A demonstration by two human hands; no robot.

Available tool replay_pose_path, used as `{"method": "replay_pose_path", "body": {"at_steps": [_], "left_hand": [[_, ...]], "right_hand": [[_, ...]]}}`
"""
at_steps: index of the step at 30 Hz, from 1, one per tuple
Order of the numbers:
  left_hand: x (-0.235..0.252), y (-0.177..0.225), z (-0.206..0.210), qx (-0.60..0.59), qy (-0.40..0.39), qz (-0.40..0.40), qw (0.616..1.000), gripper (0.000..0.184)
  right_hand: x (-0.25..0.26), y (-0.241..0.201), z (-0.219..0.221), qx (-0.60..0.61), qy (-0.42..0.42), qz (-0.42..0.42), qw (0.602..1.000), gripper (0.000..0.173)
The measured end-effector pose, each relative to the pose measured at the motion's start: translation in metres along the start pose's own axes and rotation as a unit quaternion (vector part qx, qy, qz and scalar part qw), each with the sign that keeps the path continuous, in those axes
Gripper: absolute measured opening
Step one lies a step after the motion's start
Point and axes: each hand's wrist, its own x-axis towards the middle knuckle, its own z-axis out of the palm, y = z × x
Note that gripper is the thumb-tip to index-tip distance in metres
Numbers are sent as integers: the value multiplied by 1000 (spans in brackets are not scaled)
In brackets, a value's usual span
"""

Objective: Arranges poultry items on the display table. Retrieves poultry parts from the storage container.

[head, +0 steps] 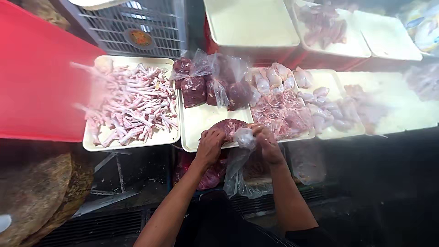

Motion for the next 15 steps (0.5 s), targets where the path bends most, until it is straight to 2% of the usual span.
{"method": "replay_pose_path", "body": {"at_steps": [1, 2, 3, 4, 5, 6, 8, 9, 10, 11, 12, 13, 15], "left_hand": [[-2, -3, 0, -34, 8, -16, 999, 27], [-4, -5, 0, -65, 23, -28, 997, 25], [-5, -4, -2, -82, 34, -34, 995, 24], [-3, -2, -7, -88, 41, -35, 995, 25], [1, 2, -14, -84, 38, -38, 995, 26], [3, 7, -20, -77, 31, -38, 996, 27], [3, 10, -24, -69, 17, -47, 996, 29], [3, 7, -22, -76, 18, -61, 995, 31], [2, 2, -21, -87, 21, -79, 993, 34], [1, -2, -20, -100, 17, -94, 990, 38], [1, -6, -19, -108, 2, -103, 989, 42], [3, -7, -17, -111, -17, -109, 988, 44], [11, -4, -15, -127, -31, -116, 985, 39]], "right_hand": [[5, 15, -10, -37, -12, -7, 999, 55], [9, 29, -18, -140, -26, -1, 990, 76], [12, 39, -22, -273, -54, 10, 960, 93], [15, 48, -17, -373, -87, 22, 924, 96], [18, 55, -5, -411, -107, 34, 905, 90], [15, 64, 9, -378, -111, 44, 918, 78], [5, 84, 34, -200, -66, 44, 976, 47], [7, 105, 39, -131, -51, -21, 990, 38], [18, 130, 45, -87, -33, -145, 985, 35], [25, 71, 56, -115, -51, 62, 990, 28], [38, 18, 72, -143, -29, 209, 967, 25], [48, -29, 89, -167, 1, 307, 937, 22], [44, -71, 103, -230, 41, 352, 906, 20]]}}
